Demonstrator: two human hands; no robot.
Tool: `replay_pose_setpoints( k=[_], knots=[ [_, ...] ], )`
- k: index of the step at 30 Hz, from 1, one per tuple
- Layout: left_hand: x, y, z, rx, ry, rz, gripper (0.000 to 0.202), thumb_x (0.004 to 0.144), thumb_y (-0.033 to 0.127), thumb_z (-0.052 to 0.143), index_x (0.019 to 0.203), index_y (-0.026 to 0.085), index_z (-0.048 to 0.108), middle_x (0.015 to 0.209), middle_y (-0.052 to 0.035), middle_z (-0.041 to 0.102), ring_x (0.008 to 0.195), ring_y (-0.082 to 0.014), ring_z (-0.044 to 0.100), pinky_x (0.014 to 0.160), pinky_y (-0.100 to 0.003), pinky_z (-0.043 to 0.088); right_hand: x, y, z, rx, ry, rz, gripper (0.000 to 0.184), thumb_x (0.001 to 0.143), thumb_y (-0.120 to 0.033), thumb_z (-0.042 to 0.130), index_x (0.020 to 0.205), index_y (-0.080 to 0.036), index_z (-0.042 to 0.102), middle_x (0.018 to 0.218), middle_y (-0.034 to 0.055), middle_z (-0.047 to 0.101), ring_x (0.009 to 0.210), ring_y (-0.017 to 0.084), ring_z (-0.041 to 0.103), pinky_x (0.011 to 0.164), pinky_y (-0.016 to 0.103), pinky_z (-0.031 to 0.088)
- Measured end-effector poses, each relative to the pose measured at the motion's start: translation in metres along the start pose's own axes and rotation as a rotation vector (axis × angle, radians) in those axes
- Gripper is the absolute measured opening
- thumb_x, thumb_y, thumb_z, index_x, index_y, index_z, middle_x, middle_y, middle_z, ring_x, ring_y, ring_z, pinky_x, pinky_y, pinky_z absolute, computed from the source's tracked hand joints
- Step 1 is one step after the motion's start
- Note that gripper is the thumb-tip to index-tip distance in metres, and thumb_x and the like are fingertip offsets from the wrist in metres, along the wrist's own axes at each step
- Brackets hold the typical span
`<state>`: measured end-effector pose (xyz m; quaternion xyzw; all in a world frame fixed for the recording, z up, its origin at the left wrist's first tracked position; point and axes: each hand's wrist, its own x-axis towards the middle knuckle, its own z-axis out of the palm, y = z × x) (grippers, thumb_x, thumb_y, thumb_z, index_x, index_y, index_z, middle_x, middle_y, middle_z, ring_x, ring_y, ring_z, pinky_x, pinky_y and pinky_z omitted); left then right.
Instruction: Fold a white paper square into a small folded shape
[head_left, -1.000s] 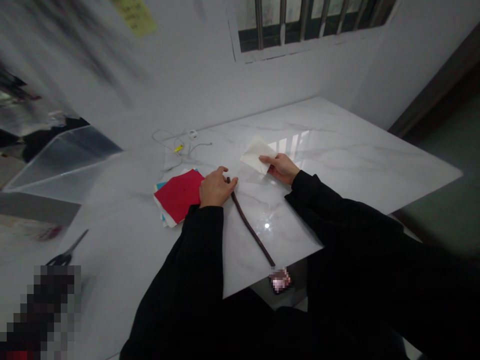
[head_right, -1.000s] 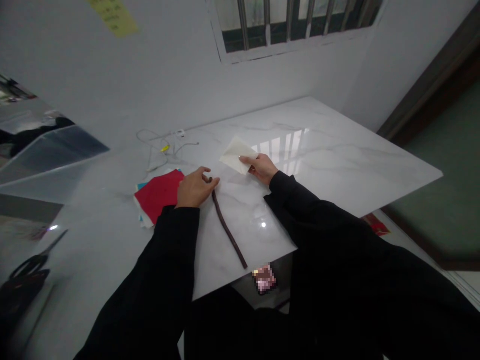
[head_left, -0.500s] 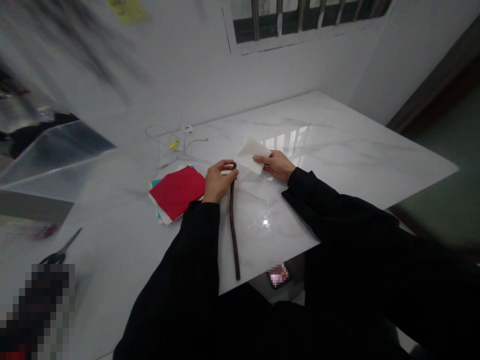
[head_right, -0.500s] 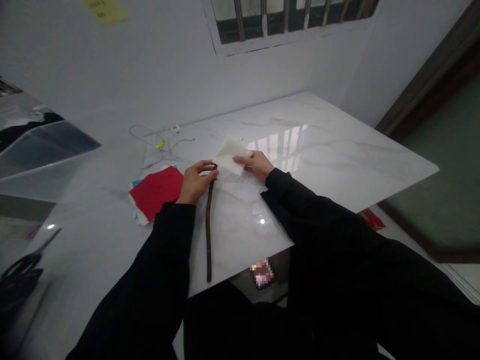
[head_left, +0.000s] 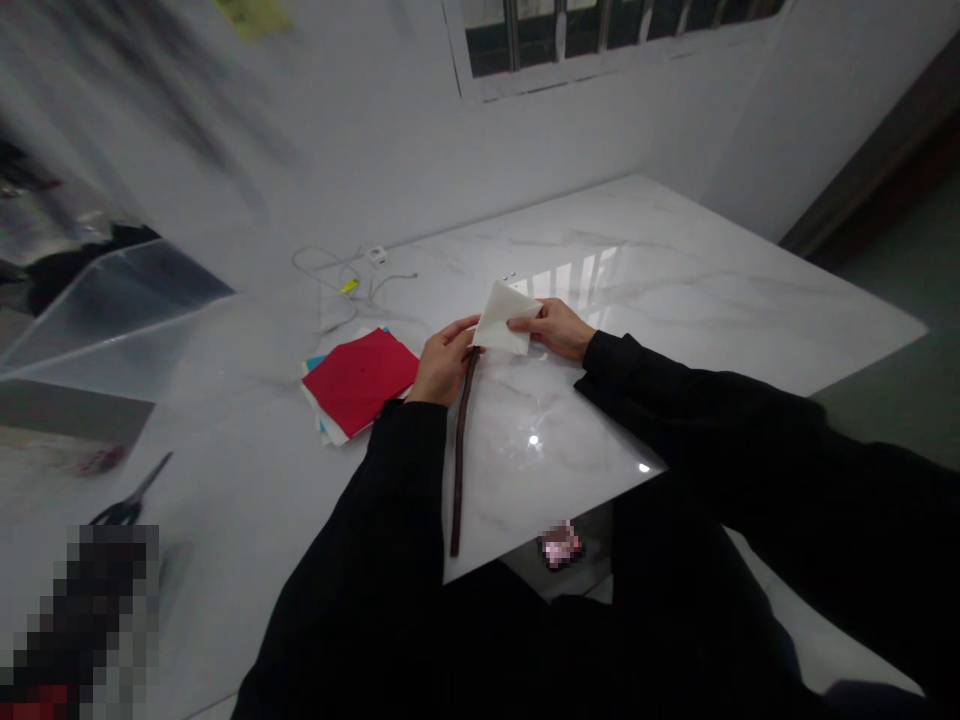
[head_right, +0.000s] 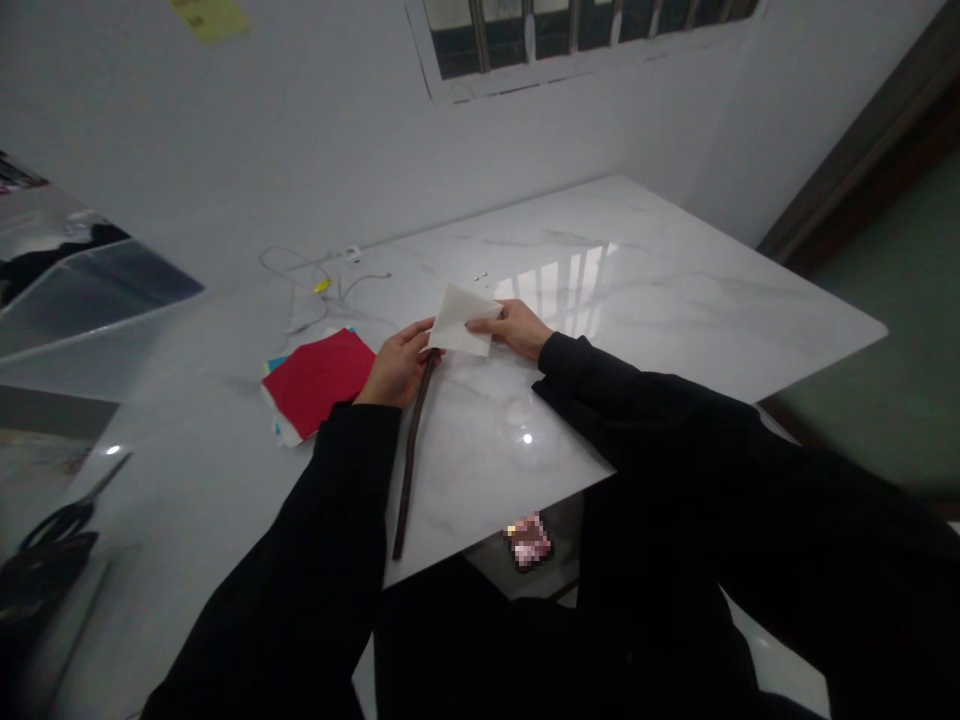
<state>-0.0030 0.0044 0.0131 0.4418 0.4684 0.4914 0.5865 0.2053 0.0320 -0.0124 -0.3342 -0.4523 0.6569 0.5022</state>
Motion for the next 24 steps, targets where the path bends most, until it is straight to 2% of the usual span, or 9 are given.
replay_pose_setpoints(
  k=[6,11,16,20,24],
  knots=[
    [0.002,-0.008,-0.002,-0.068,-0.08,0.021,0.049,0.066,0.027,0.092,0.11,0.016,0.075,0.09,-0.0061,0.08,0.085,-0.0183,0.073,0.08,-0.029,0.055,-0.003,-0.001,-0.003,-0.13,-0.108,-0.042,0.041,0.067,-0.025,0.093,0.101,-0.01,0.077,0.098,0.0097,0.08,0.087,0.02,0.072,0.085,0.036,0.062],
    [0.002,-0.007,-0.004,-0.077,-0.075,0.019,0.048,0.064,0.029,0.093,0.105,0.016,0.073,0.083,-0.0037,0.078,0.078,-0.0173,0.072,0.077,-0.029,0.056,-0.004,-0.004,-0.006,-0.194,-0.229,-0.04,0.037,0.069,-0.025,0.093,0.099,-0.01,0.077,0.096,0.0084,0.08,0.084,0.017,0.071,0.082,0.031,0.06],
    [0.002,-0.006,-0.006,-0.015,-0.081,0.008,0.044,0.068,0.033,0.09,0.106,0.017,0.073,0.095,-0.0067,0.078,0.083,-0.0199,0.072,0.077,-0.031,0.056,-0.004,-0.007,-0.006,-0.24,-0.319,-0.016,0.033,0.072,-0.023,0.092,0.097,-0.009,0.076,0.09,0.0069,0.079,0.079,0.015,0.07,0.073,0.027,0.058],
    [0.0,-0.003,-0.007,-0.008,-0.1,0.004,0.038,0.07,0.03,0.087,0.104,0.017,0.076,0.104,-0.0078,0.079,0.085,-0.0184,0.071,0.079,-0.031,0.057,-0.005,-0.009,-0.005,-0.243,-0.344,-0.019,0.033,0.072,-0.025,0.091,0.098,-0.01,0.076,0.089,0.0063,0.079,0.08,0.015,0.07,0.073,0.027,0.058],
    [-0.003,0.001,-0.006,0.003,-0.103,-0.008,0.035,0.07,0.028,0.087,0.102,0.017,0.077,0.105,-0.0076,0.079,0.09,-0.0183,0.071,0.085,-0.031,0.057,-0.008,-0.013,-0.003,-0.262,-0.344,-0.033,0.03,0.073,-0.026,0.09,0.095,-0.012,0.077,0.088,0.0055,0.079,0.078,0.016,0.069,0.074,0.028,0.058]
  ],
)
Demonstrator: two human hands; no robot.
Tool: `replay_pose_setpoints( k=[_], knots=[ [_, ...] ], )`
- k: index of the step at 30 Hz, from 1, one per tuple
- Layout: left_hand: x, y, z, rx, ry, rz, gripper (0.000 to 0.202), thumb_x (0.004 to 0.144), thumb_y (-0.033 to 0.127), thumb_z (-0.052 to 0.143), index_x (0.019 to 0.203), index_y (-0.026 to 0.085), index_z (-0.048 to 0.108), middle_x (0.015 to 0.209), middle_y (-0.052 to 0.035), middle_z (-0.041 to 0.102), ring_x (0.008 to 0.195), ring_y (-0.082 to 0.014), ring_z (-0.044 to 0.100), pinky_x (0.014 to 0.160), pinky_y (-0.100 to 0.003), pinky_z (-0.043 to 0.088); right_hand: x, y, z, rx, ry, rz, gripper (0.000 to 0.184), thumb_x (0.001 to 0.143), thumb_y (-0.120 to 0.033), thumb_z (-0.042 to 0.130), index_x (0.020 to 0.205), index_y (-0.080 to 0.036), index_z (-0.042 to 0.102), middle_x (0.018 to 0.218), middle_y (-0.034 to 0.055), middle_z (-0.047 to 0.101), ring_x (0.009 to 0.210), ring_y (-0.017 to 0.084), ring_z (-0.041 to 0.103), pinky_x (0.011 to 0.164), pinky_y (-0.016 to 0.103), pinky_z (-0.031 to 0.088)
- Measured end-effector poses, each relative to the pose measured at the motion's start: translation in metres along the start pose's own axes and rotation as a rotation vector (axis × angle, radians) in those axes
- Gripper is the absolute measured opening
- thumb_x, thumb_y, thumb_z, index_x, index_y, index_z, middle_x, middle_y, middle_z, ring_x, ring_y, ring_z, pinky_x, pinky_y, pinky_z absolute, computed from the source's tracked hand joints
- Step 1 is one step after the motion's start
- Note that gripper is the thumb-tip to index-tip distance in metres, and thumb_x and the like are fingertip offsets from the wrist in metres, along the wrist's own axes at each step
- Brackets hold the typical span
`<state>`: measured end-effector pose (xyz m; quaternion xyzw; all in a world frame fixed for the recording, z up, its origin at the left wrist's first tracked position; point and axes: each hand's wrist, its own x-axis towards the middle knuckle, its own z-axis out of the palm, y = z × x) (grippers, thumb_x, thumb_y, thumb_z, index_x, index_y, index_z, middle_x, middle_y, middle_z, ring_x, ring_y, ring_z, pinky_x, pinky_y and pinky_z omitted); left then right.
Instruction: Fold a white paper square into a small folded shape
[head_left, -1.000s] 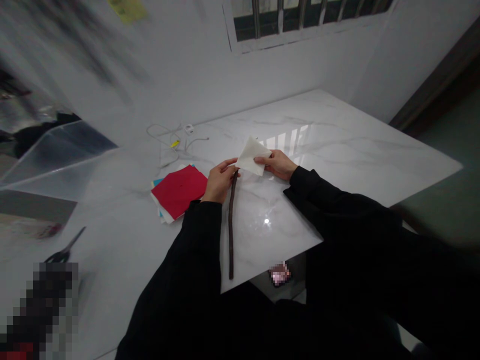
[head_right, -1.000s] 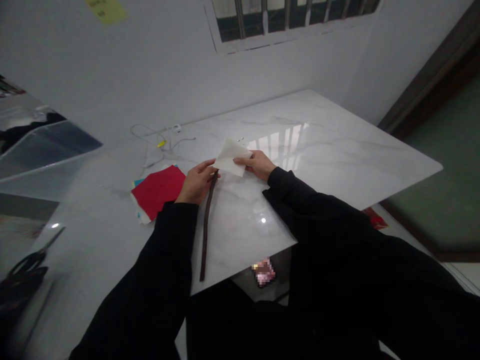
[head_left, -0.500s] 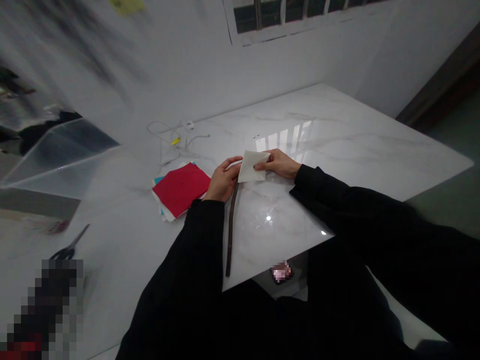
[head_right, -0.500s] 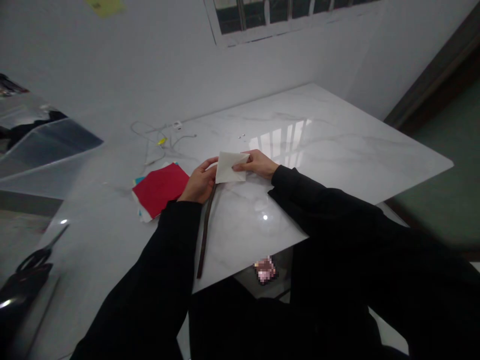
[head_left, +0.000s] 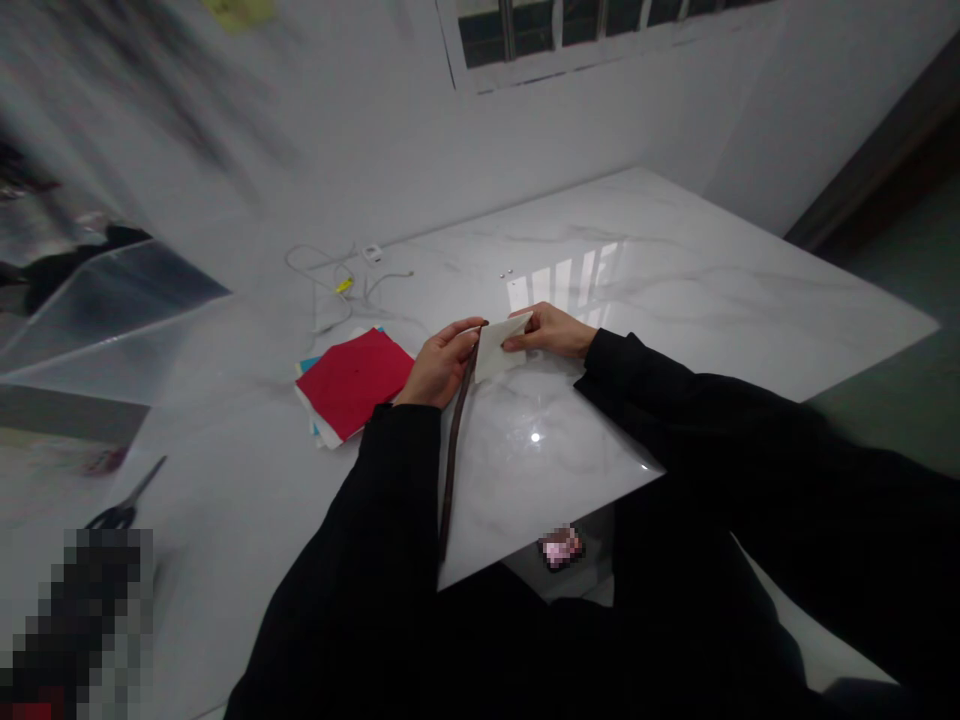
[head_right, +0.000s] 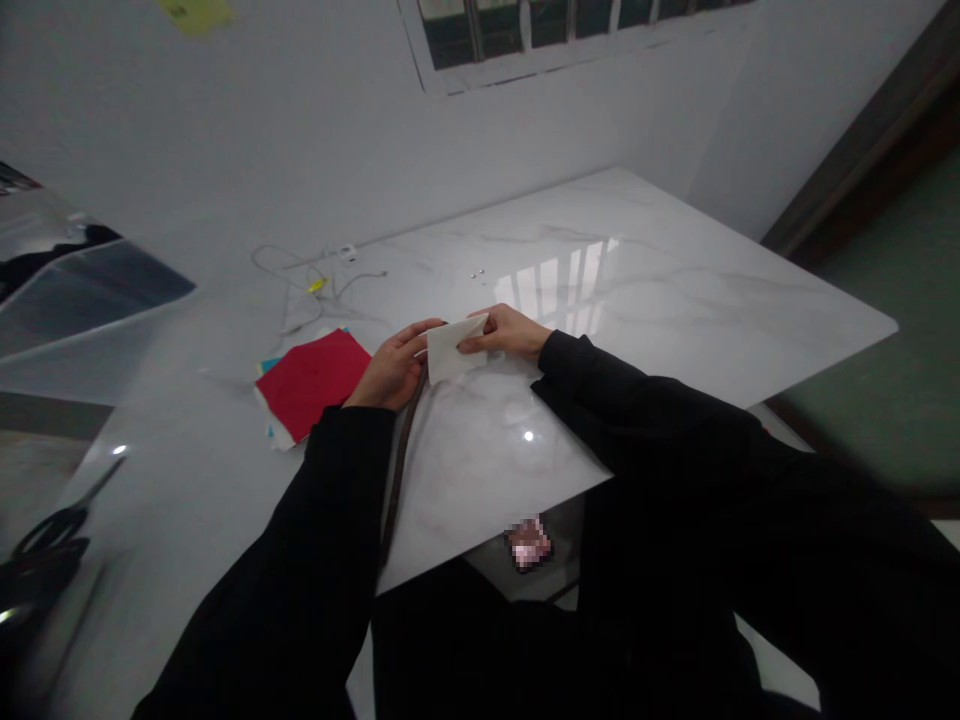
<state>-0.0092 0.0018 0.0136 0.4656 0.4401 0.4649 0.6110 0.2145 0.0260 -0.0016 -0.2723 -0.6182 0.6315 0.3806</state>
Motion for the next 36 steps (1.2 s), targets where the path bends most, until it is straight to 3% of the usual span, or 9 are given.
replay_pose_setpoints(
  k=[6,15,22,36],
  knots=[
    [-0.004,0.004,0.0,-0.019,-0.024,-0.031,0.036,0.073,0.025,0.087,0.106,0.017,0.076,0.107,-0.008,0.079,0.09,-0.0168,0.072,0.086,-0.03,0.057,-0.001,-0.005,0.002,-0.15,-0.013,-0.056,0.026,0.074,-0.03,0.089,0.093,-0.014,0.079,0.085,0.0036,0.077,0.076,0.015,0.066,0.072,0.028,0.053],
    [-0.004,0.002,-0.007,-0.039,-0.086,-0.067,0.04,0.068,0.028,0.094,0.103,0.017,0.078,0.106,-0.0053,0.079,0.079,-0.0114,0.068,0.077,-0.025,0.056,-0.01,-0.019,0.001,-0.536,0.161,-0.285,0.012,0.081,-0.035,0.084,0.086,-0.023,0.082,0.09,0.0024,0.08,0.086,0.02,0.071,0.091,0.036,0.053],
    [-0.007,0.004,-0.005,-0.008,-0.096,-0.08,0.034,0.069,0.024,0.093,0.1,0.018,0.08,0.107,-0.0071,0.079,0.09,-0.0154,0.07,0.088,-0.03,0.056,-0.012,-0.021,0.0,-0.616,0.221,-0.333,0.014,0.086,-0.039,0.083,0.088,-0.025,0.082,0.093,0.0032,0.08,0.09,0.022,0.072,0.092,0.037,0.052],
    [-0.003,0.0,-0.008,0.027,-0.159,-0.082,0.036,0.068,0.03,0.095,0.1,0.02,0.083,0.106,-0.0066,0.078,0.088,-0.0142,0.068,0.08,-0.026,0.053,-0.012,-0.023,0.001,-0.65,0.232,-0.312,0.017,0.085,-0.042,0.084,0.086,-0.025,0.082,0.089,0.0022,0.079,0.085,0.021,0.069,0.089,0.036,0.051]
  ],
)
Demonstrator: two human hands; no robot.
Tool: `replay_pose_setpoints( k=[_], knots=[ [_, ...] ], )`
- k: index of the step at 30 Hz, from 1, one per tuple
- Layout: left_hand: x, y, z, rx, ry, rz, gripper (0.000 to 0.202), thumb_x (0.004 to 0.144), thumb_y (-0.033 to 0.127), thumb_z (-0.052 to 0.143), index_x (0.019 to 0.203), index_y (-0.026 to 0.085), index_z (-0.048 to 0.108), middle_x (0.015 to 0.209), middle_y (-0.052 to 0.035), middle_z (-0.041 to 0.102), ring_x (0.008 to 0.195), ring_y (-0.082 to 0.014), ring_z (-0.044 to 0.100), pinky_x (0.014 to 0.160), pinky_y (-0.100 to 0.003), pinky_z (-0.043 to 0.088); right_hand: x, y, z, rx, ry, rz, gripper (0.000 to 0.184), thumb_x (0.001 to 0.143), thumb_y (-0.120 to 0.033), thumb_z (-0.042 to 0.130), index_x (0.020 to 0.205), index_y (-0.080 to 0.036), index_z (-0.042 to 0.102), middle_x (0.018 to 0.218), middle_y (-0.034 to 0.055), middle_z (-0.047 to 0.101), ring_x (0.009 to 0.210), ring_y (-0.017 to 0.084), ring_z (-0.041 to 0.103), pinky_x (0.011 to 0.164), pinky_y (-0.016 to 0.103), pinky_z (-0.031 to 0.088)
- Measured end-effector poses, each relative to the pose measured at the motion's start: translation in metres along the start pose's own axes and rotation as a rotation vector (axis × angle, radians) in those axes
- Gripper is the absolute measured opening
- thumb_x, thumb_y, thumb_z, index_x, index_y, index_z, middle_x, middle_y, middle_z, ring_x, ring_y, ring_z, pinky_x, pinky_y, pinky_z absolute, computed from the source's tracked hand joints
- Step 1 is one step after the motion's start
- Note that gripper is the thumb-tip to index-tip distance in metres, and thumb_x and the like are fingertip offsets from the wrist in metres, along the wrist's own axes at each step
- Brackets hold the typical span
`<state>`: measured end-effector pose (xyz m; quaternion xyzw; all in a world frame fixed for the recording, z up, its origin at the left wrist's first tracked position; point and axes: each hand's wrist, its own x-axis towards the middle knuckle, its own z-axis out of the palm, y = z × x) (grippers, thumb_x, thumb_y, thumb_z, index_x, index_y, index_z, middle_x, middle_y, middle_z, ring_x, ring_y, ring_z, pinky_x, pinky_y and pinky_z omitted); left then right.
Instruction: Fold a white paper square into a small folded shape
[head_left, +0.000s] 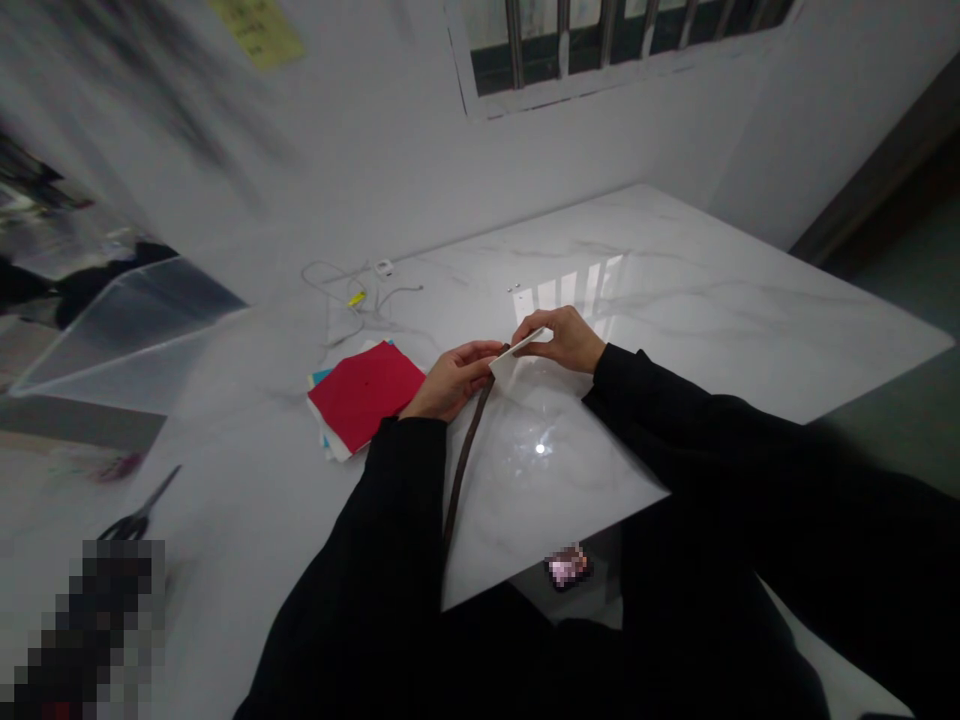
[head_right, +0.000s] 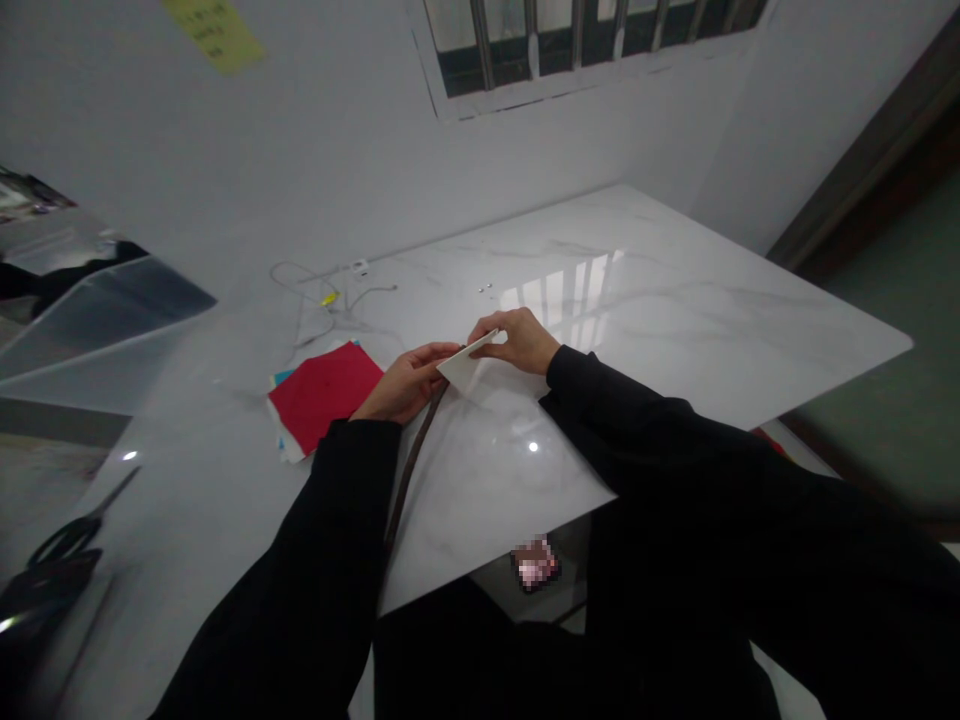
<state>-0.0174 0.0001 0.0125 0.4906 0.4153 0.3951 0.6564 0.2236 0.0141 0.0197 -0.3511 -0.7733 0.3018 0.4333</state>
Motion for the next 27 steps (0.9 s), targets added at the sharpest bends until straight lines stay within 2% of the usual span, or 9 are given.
replay_pose_setpoints(
  k=[9,14,17,22,27],
  knots=[
    [0.002,-0.002,0.001,0.021,-0.012,0.018,0.041,0.066,0.034,0.097,0.1,0.018,0.081,0.103,-0.0075,0.078,0.086,-0.0164,0.07,0.082,-0.03,0.055,0.001,0.003,0.001,0.056,-0.016,0.054,0.016,0.081,-0.038,0.085,0.085,-0.022,0.081,0.085,0.0024,0.078,0.082,0.019,0.068,0.087,0.035,0.052],
    [0.002,-0.003,0.001,0.026,-0.039,0.024,0.046,0.064,0.036,0.098,0.103,0.018,0.08,0.105,-0.0099,0.08,0.093,-0.0224,0.074,0.082,-0.033,0.058,0.001,0.008,0.004,0.295,-0.079,0.18,0.025,0.074,-0.037,0.088,0.082,-0.017,0.075,0.079,0.0023,0.073,0.076,0.017,0.064,0.075,0.032,0.054],
    [0.001,-0.003,0.003,0.014,-0.046,0.029,0.05,0.062,0.035,0.099,0.105,0.017,0.08,0.107,-0.0115,0.081,0.1,-0.0266,0.076,0.086,-0.036,0.06,0.0,0.01,0.008,0.478,-0.117,0.285,0.031,0.071,-0.035,0.09,0.088,-0.015,0.073,0.083,0.0042,0.075,0.076,0.017,0.066,0.07,0.029,0.055],
    [0.0,-0.002,0.009,-0.019,-0.056,0.047,0.053,0.062,0.035,0.098,0.108,0.015,0.08,0.106,-0.0133,0.082,0.106,-0.0312,0.076,0.093,-0.042,0.061,-0.001,0.007,0.015,0.683,-0.074,0.376,0.042,0.065,-0.027,0.094,0.101,-0.015,0.075,0.097,0.0075,0.08,0.086,0.02,0.072,0.078,0.032,0.061],
    [0.0,-0.002,0.01,-0.03,-0.05,0.066,0.048,0.064,0.032,0.097,0.104,0.014,0.08,0.106,-0.0142,0.082,0.11,-0.0323,0.076,0.096,-0.043,0.061,-0.002,0.003,0.018,0.777,-0.071,0.493,0.028,0.069,-0.022,0.09,0.092,-0.014,0.078,0.097,0.0103,0.08,0.091,0.023,0.074,0.084,0.037,0.064]
  ],
)
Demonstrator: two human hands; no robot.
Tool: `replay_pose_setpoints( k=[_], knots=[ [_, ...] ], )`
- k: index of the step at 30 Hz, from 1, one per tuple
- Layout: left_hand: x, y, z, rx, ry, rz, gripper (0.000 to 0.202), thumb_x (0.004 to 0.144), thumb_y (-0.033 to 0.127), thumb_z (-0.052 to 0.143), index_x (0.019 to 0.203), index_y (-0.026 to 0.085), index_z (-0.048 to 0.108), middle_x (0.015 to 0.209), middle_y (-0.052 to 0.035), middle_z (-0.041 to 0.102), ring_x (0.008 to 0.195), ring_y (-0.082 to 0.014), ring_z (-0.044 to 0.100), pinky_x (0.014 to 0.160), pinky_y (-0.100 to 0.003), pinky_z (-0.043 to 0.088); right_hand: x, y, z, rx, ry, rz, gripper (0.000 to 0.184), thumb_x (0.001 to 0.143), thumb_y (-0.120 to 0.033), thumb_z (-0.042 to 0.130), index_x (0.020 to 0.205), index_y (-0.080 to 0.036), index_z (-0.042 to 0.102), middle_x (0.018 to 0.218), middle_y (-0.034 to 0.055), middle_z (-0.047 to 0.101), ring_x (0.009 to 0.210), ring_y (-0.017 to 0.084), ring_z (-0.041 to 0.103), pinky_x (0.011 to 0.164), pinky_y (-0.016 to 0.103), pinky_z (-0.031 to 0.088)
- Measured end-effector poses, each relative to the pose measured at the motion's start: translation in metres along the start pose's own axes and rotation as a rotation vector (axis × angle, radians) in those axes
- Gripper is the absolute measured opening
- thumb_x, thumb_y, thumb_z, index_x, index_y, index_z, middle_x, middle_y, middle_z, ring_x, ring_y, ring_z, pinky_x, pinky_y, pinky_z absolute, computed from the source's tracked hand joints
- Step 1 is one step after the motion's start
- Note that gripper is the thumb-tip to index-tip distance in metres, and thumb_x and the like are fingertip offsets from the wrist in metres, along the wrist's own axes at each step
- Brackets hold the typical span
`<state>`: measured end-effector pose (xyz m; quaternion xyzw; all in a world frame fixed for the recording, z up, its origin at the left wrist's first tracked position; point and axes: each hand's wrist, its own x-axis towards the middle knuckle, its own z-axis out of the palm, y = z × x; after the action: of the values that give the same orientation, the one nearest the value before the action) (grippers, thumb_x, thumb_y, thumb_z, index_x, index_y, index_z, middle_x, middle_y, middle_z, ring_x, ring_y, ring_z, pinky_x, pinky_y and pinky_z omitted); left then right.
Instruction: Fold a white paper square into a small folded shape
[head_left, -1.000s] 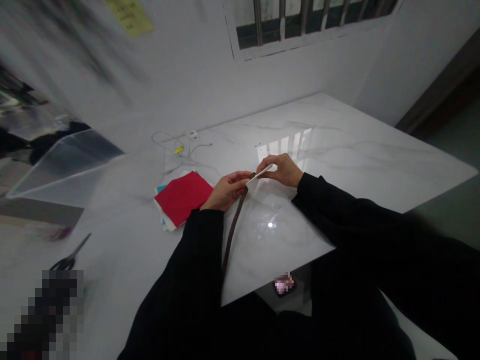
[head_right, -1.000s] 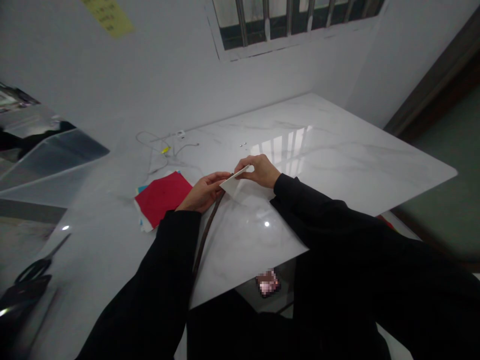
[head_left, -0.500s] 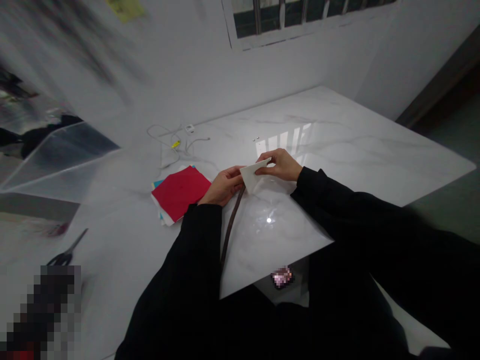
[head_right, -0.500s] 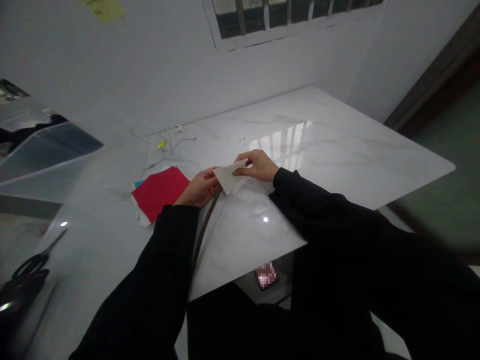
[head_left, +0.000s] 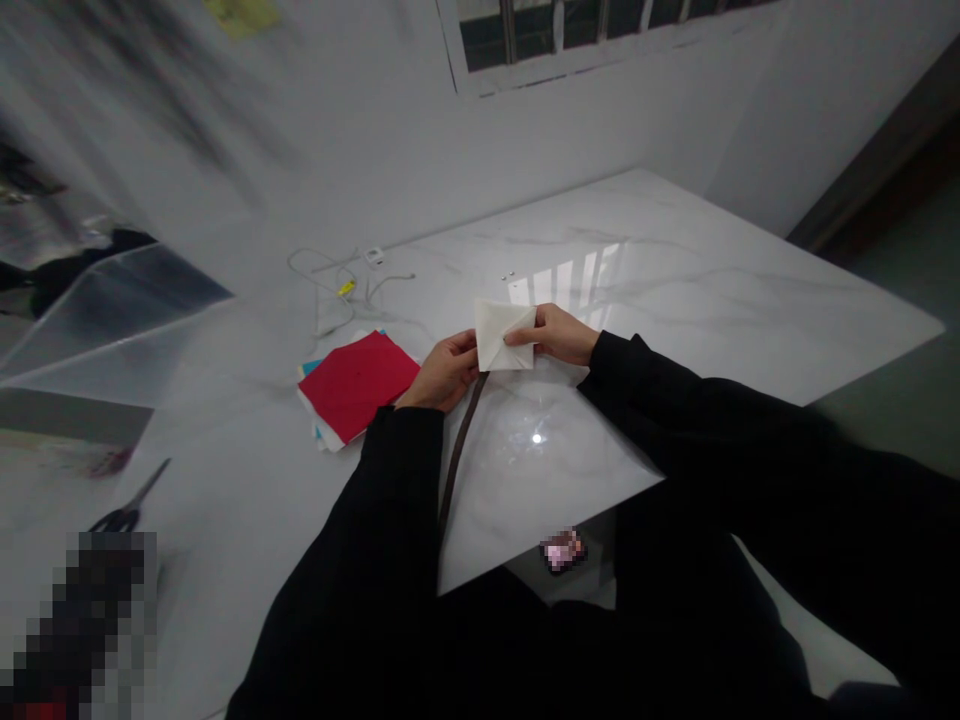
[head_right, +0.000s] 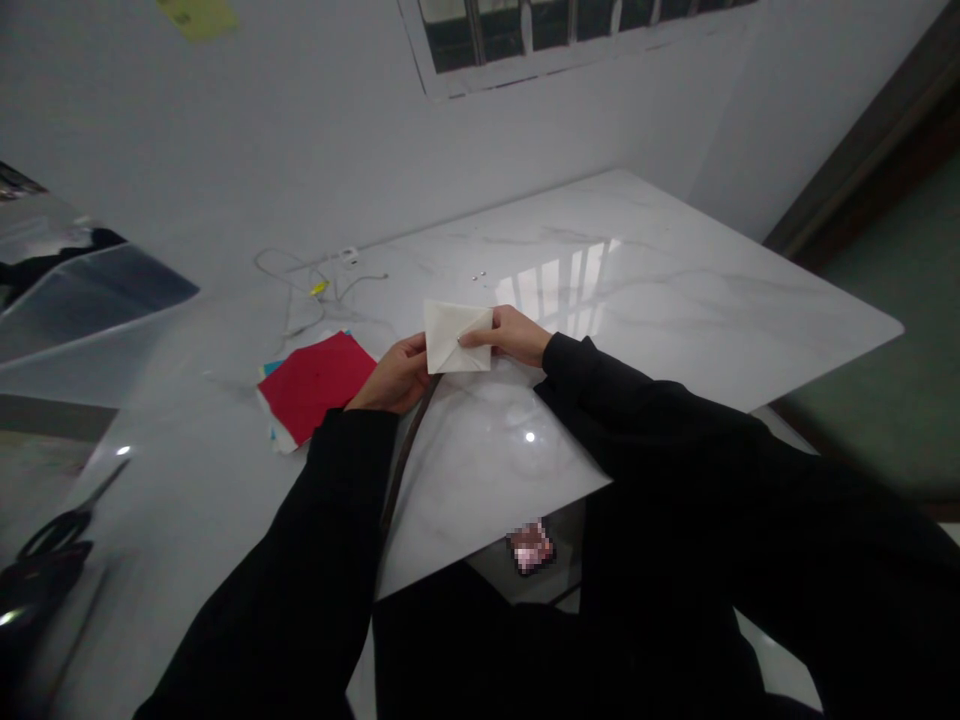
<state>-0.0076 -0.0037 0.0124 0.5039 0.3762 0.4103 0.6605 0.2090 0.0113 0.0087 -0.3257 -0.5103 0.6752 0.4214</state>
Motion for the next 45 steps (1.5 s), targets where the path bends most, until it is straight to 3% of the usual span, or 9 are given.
replay_pose_setpoints(
  k=[8,20,26,30,33,38,41,43,45],
  knots=[
    [0.005,-0.007,-0.004,-0.047,-0.029,0.038,0.045,0.068,0.03,0.095,0.108,0.015,0.081,0.112,-0.013,0.081,0.108,-0.0282,0.075,0.096,-0.039,0.06,0.0,-0.002,0.001,0.06,0.064,0.073,0.023,0.073,-0.018,0.086,0.095,-0.013,0.078,0.101,0.0105,0.08,0.09,0.02,0.073,0.079,0.03,0.061],
    [-0.005,0.006,-0.01,0.054,-0.079,-0.106,0.031,0.076,0.031,0.089,0.1,0.014,0.079,0.102,-0.01,0.078,0.074,-0.0128,0.068,0.069,-0.025,0.055,0.005,-0.01,-0.013,0.071,0.166,0.098,0.014,0.078,-0.013,0.081,0.089,-0.013,0.073,0.092,0.0083,0.078,0.084,0.017,0.072,0.075,0.026,0.059],
    [-0.016,0.0,-0.003,0.063,0.088,-0.031,0.036,0.071,0.028,0.092,0.101,0.014,0.079,0.098,-0.0095,0.078,0.073,-0.0124,0.064,0.07,-0.026,0.053,0.008,-0.003,-0.016,0.055,0.15,0.07,0.034,0.078,-0.031,0.089,0.103,-0.016,0.073,0.103,0.0091,0.077,0.087,0.017,0.071,0.078,0.028,0.06],
    [-0.017,-0.002,-0.001,0.025,0.235,-0.001,0.046,0.069,0.033,0.093,0.107,0.014,0.078,0.1,-0.0104,0.078,0.072,-0.0121,0.065,0.068,-0.026,0.051,0.013,-0.003,-0.03,-0.161,0.356,-0.067,0.066,0.084,-0.051,0.084,0.139,-0.022,0.061,0.116,0.0101,0.073,0.091,0.019,0.068,0.078,0.033,0.06],
    [-0.017,0.0,0.003,0.039,0.277,0.041,0.05,0.067,0.037,0.094,0.109,0.015,0.077,0.099,-0.0085,0.078,0.066,-0.01,0.063,0.061,-0.023,0.047,0.012,-0.009,-0.041,-0.485,0.488,-0.218,0.07,0.091,-0.059,0.074,0.148,-0.023,0.056,0.116,0.0115,0.073,0.096,0.023,0.067,0.084,0.037,0.059],
    [-0.017,0.0,0.009,0.073,0.272,0.06,0.056,0.063,0.042,0.096,0.108,0.017,0.075,0.095,-0.0068,0.079,0.058,-0.0085,0.06,0.053,-0.022,0.041,0.003,-0.021,-0.036,-0.799,0.436,-0.29,0.07,0.1,-0.042,0.06,0.165,-0.021,0.042,0.091,0.006,0.077,0.077,0.021,0.063,0.086,0.038,0.054],
    [-0.016,0.001,0.007,0.044,0.284,0.088,0.058,0.062,0.043,0.098,0.108,0.018,0.075,0.097,-0.0064,0.079,0.058,-0.0073,0.059,0.053,-0.021,0.041,0.002,-0.022,-0.034,-0.939,0.331,-0.2,0.055,0.093,-0.027,0.06,0.148,-0.019,0.064,0.077,0.0024,0.073,0.067,0.018,0.057,0.078,0.034,0.049],
    [-0.016,0.002,0.004,-0.006,0.323,0.118,0.058,0.061,0.044,0.098,0.107,0.019,0.074,0.1,-0.0056,0.079,0.058,-0.0058,0.059,0.053,-0.02,0.042,0.005,-0.02,-0.037,-1.051,0.217,-0.101,0.031,0.088,-0.021,0.06,0.109,-0.016,0.083,0.067,0.0023,0.068,0.064,0.016,0.055,0.074,0.032,0.045],
    [-0.015,0.003,0.001,-0.054,0.365,0.139,0.058,0.061,0.045,0.099,0.106,0.02,0.073,0.102,-0.0048,0.078,0.058,-0.0046,0.058,0.053,-0.018,0.042,0.008,-0.017,-0.039,-1.103,0.19,-0.063,0.023,0.085,-0.02,0.06,0.083,-0.015,0.082,0.063,0.0027,0.064,0.063,0.016,0.053,0.071,0.032,0.042]
  ],
)
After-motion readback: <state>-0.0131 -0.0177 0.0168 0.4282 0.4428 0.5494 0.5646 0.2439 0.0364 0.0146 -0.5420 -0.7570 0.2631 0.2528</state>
